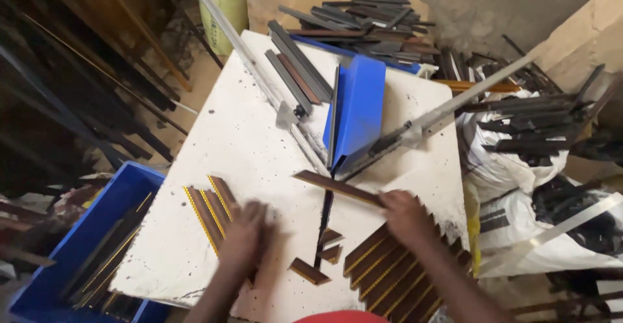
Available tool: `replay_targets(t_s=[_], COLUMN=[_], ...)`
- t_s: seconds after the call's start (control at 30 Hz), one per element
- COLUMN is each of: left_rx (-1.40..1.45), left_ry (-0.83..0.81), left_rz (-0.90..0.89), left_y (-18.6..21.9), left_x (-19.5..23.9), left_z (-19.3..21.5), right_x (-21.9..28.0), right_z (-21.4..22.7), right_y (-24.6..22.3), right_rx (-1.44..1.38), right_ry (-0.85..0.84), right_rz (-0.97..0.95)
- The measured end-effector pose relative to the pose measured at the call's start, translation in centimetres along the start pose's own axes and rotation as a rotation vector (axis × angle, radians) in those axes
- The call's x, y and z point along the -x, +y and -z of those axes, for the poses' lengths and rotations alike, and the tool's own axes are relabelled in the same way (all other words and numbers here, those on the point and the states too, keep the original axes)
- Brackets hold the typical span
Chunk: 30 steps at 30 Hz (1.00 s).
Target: Cutting several pieces of frame molding using a manual miter cutter.
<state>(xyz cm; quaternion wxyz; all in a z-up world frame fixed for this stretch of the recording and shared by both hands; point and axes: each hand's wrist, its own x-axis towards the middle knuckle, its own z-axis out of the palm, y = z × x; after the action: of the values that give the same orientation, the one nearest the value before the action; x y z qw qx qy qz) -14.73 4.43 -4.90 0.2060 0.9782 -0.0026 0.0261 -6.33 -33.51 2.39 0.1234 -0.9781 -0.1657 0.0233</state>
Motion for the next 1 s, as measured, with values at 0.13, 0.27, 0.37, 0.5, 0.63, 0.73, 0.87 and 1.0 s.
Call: replay_targets(t_s=[0.13, 0.27, 0.37, 0.5, 0.63, 0.73, 0.87, 1.0], left_rx=[0.09, 0.139, 0.118, 0.076, 0.059, 0.092, -0.008, -0.36], left_ry=[-0.2, -0.014, 0.001, -0.014, -0.095, -0.047, -0.204, -0.118], left_rz=[0.01, 0.012, -0.109, -0.089, -0.19, -0.357, -0.233, -0.327], left_y=[7.6, 8.1, 7.9, 6.0, 1.9, -0.8, 5.2, 5.8], left_x=[-3.7, -7.2, -10.1, -15.5, -19.9, -21.6, -21.4, -25.0], left_z=[0.1, -5.0, -7.0, -8.7, -9.9, -9.9, -1.6, -2.3], right_x=[-0.3, 1.7, 4.3, 7.9, 11.5, 11.0, 7.7, 5.0], right_z=[-4.5, 0.1, 3.8, 4.7, 1.7, 2.7, 6.6, 8.7], right_y=[-4.3, -5.5, -3.2, 1.6, 7.1, 6.1, 4.8, 5.8], right_rx=[-0.031, -0.175, -0.216, -0.341, -0.382, -0.322, -0.322, -0.283], right_ry=[0.087, 0.257, 0.217, 0.283, 0.315, 0.249, 0.172, 0.346], right_rz=[0.015, 0.177, 0.006, -0.151, -0.261, -0.359, -0.433, -0.162])
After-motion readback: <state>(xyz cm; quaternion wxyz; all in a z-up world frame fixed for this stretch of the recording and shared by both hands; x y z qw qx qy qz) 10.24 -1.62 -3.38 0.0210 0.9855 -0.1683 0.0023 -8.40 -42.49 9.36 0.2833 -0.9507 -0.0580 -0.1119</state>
